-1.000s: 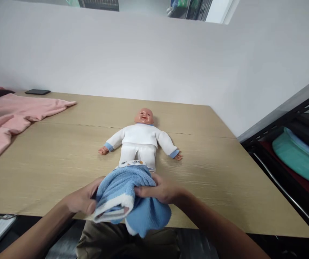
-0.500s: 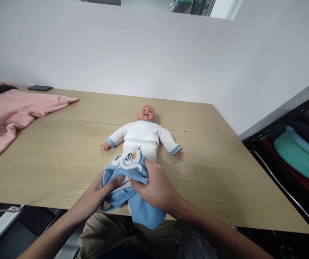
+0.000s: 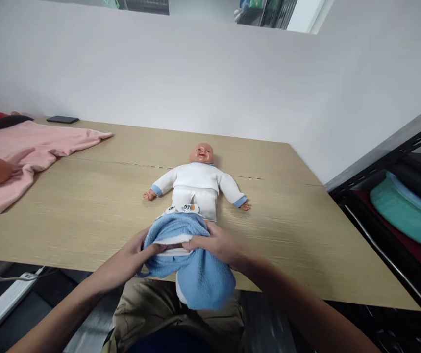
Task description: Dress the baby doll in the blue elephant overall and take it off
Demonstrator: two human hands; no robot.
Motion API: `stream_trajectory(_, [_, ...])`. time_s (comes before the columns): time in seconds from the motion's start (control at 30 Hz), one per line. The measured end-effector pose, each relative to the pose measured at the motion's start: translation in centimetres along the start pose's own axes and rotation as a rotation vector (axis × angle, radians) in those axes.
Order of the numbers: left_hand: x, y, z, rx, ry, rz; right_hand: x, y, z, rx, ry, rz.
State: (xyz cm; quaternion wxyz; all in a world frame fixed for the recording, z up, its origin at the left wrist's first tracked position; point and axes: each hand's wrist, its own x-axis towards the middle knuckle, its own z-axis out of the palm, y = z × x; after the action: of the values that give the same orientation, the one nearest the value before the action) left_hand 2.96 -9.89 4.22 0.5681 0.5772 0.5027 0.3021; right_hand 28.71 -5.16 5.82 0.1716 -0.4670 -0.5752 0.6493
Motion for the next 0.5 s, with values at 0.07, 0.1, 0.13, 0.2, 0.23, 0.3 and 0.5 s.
stream_trajectory(0.07, [0.1, -0.5, 0.4, -0.004, 0.052, 0.043, -0.2, -0.5, 0.9, -0.193, 0.154, -0.046])
stream_trajectory(0.1, [0.1, -0.8, 0.7, 0.018, 0.066, 0.058, -0.3, -0.7, 1.3, -0.287, 0.205, -0.065])
stream_trajectory(0.13, [0.0, -1.3, 0.9, 0.053, 0.075, 0.064, -0.5, -0.8, 1.6, -0.365, 0.234, -0.074])
stream_trajectory(0.2, [-0.2, -2.3, 1.5, 0.149, 0.084, 0.050, -0.6, -0.7, 2.2, -0.486, 0.233, -0.086])
stream_trajectory(0.23, [-0.2, -2.8, 1.7, 0.208, 0.087, 0.030, -0.6, -0.5, 2.4, -0.548, 0.213, -0.103])
stream_trajectory(0.3, [-0.3, -3.7, 2.1, 0.342, 0.103, -0.020, -0.4, -0.1, 2.9, -0.662, 0.174, -0.138])
stream_trajectory(0.5, [0.2, -5.5, 2.2, 0.790, 0.136, 0.020, 0.7, 0.5, 3.9, -0.823, 0.169, -0.136])
